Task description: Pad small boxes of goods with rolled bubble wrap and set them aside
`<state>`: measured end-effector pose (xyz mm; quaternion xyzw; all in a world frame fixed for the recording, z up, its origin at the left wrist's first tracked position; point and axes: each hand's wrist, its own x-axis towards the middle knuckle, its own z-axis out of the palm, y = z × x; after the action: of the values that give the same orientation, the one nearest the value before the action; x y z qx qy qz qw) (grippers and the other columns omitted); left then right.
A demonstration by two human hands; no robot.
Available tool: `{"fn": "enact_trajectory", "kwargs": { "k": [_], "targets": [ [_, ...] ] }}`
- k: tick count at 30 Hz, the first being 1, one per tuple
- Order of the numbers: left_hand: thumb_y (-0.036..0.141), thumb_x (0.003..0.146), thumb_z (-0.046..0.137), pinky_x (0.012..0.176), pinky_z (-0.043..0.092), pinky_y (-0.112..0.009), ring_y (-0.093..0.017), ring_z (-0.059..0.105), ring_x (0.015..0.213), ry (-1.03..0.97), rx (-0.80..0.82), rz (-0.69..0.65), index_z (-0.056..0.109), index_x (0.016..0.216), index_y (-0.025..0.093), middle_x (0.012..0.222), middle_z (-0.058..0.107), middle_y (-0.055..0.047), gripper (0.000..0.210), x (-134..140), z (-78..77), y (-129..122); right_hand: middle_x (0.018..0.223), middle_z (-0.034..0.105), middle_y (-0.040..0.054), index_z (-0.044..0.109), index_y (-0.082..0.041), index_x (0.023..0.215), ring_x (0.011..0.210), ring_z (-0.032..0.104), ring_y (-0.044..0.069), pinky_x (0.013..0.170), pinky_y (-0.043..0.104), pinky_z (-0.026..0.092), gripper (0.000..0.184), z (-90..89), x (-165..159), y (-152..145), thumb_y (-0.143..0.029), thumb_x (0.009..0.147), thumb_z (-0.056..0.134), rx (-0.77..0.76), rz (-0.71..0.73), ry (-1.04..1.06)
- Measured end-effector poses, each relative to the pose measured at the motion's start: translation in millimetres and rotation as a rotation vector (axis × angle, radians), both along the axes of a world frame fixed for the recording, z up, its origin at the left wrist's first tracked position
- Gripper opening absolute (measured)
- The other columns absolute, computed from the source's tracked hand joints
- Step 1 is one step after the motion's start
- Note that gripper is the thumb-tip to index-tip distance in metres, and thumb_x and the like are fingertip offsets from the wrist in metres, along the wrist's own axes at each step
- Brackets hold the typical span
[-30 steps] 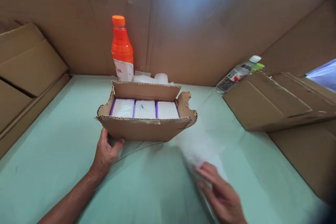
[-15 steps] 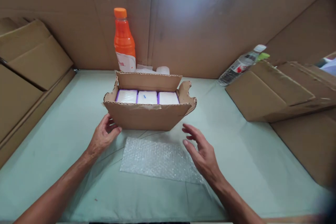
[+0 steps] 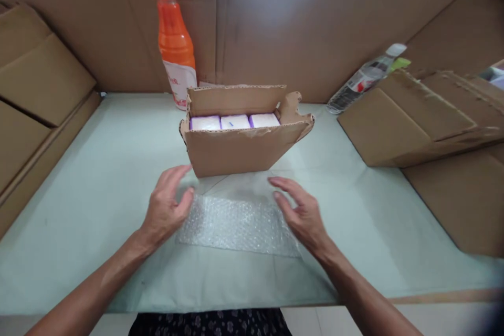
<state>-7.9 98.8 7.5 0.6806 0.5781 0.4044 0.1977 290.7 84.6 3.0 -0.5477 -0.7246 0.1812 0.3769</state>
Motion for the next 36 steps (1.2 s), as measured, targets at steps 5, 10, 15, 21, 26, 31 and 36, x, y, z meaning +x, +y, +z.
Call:
{"fn": "enact_trajectory", "kwargs": {
  "k": [5,10,15,21,26,31,36],
  "targets": [
    [0.019,0.087,0.055,0.108,0.046,-0.055,-0.034,0.053,0.131,0.291,0.058,-0.129,0.059,0.13,0.018,0.142,0.052,-0.018,0.043,14,-23.3,-20,0.145,0.057,0.0143,0.06,-0.019,0.136,0.134,0.053,0.029,0.106,0.052,0.048,0.045,-15.7,-71,-2,-0.015,0.092,0.051,-0.06,0.434,-0.312],
    [0.017,0.092,0.049,0.112,0.036,-0.061,-0.035,0.053,0.132,0.488,0.066,-0.202,0.066,0.121,0.023,0.138,0.062,-0.014,0.034,-7,-53.5,-34,0.149,0.052,0.0172,0.061,-0.016,0.134,0.14,0.046,0.034,0.108,0.057,0.044,0.041,-32.1,-27,-3,-0.022,0.095,0.051,-0.031,0.344,-0.532],
    [0.031,0.092,0.054,0.111,0.04,-0.057,-0.033,0.055,0.13,0.304,0.029,-0.164,0.06,0.13,0.022,0.137,0.062,-0.014,0.04,-14,-37.3,-22,0.139,0.06,0.0186,0.063,-0.02,0.131,0.13,0.055,0.038,0.101,0.065,0.046,0.04,-26.9,69,17,-0.033,0.095,0.05,0.014,-0.158,-0.432],
    [0.039,0.085,0.065,0.109,0.046,-0.052,-0.028,0.058,0.127,-0.231,-0.053,0.006,0.044,0.144,0.02,0.14,0.058,-0.013,0.065,26,1.6,27,0.139,0.06,0.0166,0.047,-0.022,0.144,0.121,0.062,0.033,0.092,0.051,0.056,0.066,0.4,46,66,-0.051,0.087,0.062,-0.126,-0.109,0.144],
    [0.041,0.083,0.067,0.094,0.057,-0.042,-0.024,0.064,0.111,-0.399,-0.079,0.017,0.056,0.13,0.017,0.123,0.065,-0.01,0.054,11,-0.9,35,0.134,0.062,0.0157,0.046,-0.02,0.143,0.119,0.062,0.031,0.086,0.045,0.058,0.063,-4.8,-3,45,-0.045,0.087,0.062,-0.168,-0.027,0.228],
    [0.036,0.087,0.067,0.1,0.053,-0.044,-0.025,0.063,0.115,-0.274,-0.051,0.121,0.048,0.142,0.022,0.133,0.062,-0.011,0.061,-23,-2.0,-1,0.138,0.06,0.0135,0.045,-0.024,0.145,0.12,0.062,0.03,0.088,0.047,0.058,0.059,-4.9,-5,17,-0.037,0.089,0.06,-0.192,0.061,0.166],
    [0.016,0.091,0.058,0.108,0.047,-0.047,-0.027,0.057,0.126,0.125,0.16,-0.092,0.054,0.136,0.025,0.131,0.063,-0.009,0.047,-9,-4.4,-41,0.15,0.047,0.0176,0.046,-0.023,0.145,0.134,0.052,0.033,0.107,0.056,0.047,0.053,-6.4,-26,-6,-0.031,0.093,0.055,-0.044,-0.003,-0.082]
  ]
}}
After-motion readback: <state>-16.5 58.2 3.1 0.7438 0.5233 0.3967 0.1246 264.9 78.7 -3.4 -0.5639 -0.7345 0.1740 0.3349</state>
